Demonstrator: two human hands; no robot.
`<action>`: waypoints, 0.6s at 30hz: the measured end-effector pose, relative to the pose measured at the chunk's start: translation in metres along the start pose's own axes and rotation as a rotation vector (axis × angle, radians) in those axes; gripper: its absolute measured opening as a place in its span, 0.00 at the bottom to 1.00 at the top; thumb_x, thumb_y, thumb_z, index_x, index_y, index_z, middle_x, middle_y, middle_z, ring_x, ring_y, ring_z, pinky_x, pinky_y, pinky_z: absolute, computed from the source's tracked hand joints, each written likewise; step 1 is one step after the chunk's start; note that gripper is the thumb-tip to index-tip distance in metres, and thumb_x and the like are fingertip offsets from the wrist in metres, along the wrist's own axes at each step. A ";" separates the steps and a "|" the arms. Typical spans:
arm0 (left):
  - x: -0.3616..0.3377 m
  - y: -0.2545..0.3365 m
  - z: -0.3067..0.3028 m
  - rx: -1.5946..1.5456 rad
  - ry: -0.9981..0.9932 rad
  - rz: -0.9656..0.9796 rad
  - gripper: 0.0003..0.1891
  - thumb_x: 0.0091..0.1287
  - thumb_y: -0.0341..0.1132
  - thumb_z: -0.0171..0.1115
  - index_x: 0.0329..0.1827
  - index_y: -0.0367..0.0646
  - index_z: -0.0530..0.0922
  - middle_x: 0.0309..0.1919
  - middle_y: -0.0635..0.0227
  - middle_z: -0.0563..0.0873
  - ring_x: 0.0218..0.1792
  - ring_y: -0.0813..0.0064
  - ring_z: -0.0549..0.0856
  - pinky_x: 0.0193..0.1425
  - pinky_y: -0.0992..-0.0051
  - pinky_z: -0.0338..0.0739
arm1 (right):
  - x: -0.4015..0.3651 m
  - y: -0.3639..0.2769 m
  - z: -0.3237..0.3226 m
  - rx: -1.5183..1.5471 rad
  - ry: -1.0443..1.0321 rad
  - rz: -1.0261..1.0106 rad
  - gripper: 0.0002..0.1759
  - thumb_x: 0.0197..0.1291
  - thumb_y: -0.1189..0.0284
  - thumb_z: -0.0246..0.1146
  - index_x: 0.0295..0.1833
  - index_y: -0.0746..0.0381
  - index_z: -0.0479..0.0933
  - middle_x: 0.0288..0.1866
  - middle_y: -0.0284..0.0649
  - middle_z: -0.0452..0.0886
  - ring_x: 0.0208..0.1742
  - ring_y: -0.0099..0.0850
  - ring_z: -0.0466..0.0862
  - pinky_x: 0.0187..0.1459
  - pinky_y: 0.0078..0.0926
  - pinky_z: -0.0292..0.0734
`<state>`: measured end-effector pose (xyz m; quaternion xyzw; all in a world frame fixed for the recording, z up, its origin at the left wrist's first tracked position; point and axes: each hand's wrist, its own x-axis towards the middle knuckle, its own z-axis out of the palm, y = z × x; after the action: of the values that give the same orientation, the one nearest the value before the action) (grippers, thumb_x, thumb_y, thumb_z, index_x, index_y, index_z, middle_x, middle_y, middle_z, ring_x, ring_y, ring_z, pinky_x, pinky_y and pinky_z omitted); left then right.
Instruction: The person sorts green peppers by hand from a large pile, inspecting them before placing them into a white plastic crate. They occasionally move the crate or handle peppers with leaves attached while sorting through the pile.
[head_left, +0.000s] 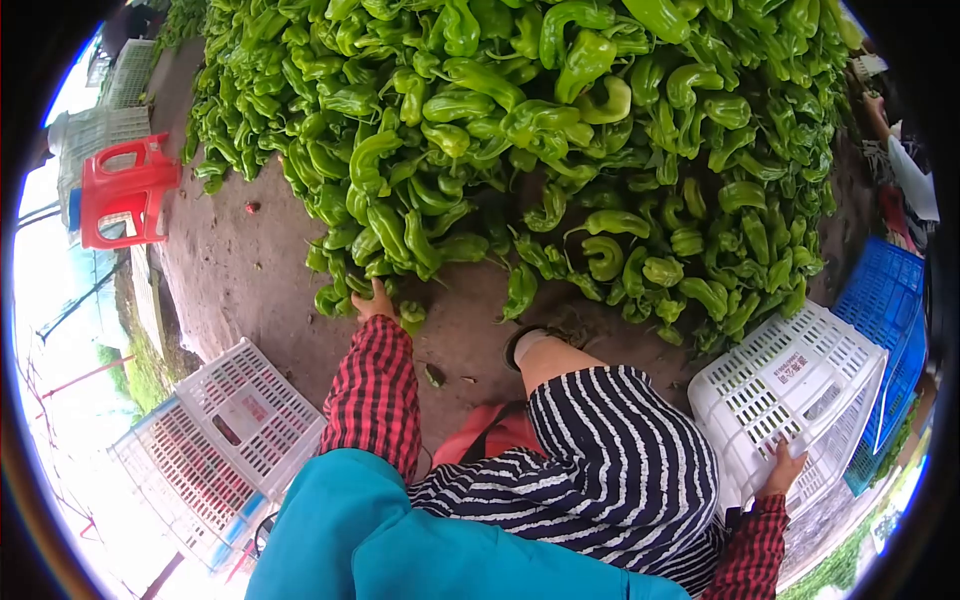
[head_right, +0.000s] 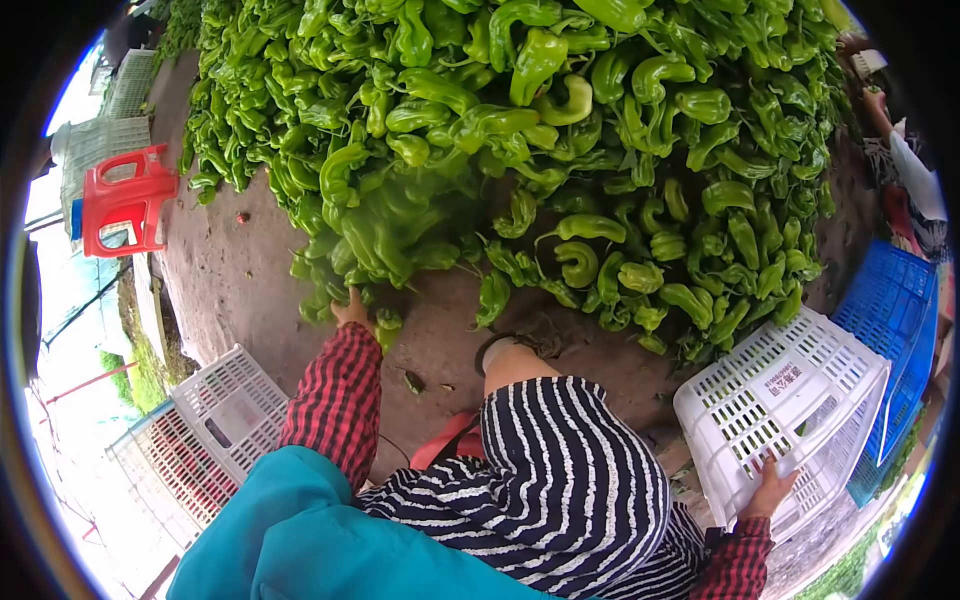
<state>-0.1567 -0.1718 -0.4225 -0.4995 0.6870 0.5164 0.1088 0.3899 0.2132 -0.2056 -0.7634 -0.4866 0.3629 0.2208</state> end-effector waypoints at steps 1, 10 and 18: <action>-0.017 0.003 0.007 0.304 0.099 0.057 0.44 0.50 0.30 0.70 0.67 0.60 0.51 0.62 0.52 0.61 0.53 0.52 0.73 0.48 0.56 0.75 | 0.001 -0.001 0.001 -0.004 -0.006 -0.024 0.21 0.57 0.79 0.54 0.57 0.63 0.61 0.46 0.43 0.75 0.42 0.32 0.78 0.39 0.28 0.78; 0.016 0.006 -0.041 0.316 -0.069 0.119 0.20 0.59 0.38 0.60 0.55 0.48 0.71 0.49 0.62 0.76 0.41 0.66 0.76 0.39 0.64 0.71 | -0.001 -0.006 0.000 -0.004 -0.030 0.008 0.23 0.56 0.80 0.53 0.58 0.64 0.60 0.48 0.43 0.74 0.44 0.31 0.77 0.41 0.27 0.77; -0.002 0.041 0.050 0.529 -0.386 0.551 0.44 0.50 0.60 0.64 0.66 0.45 0.61 0.63 0.49 0.58 0.59 0.57 0.66 0.59 0.62 0.63 | -0.006 -0.016 0.004 0.031 -0.083 0.060 0.27 0.56 0.82 0.51 0.62 0.66 0.55 0.52 0.47 0.71 0.50 0.34 0.75 0.44 0.29 0.78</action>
<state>-0.2070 -0.1306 -0.4183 -0.1464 0.8706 0.4163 0.2176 0.3758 0.2143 -0.1952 -0.7584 -0.4666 0.4082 0.2013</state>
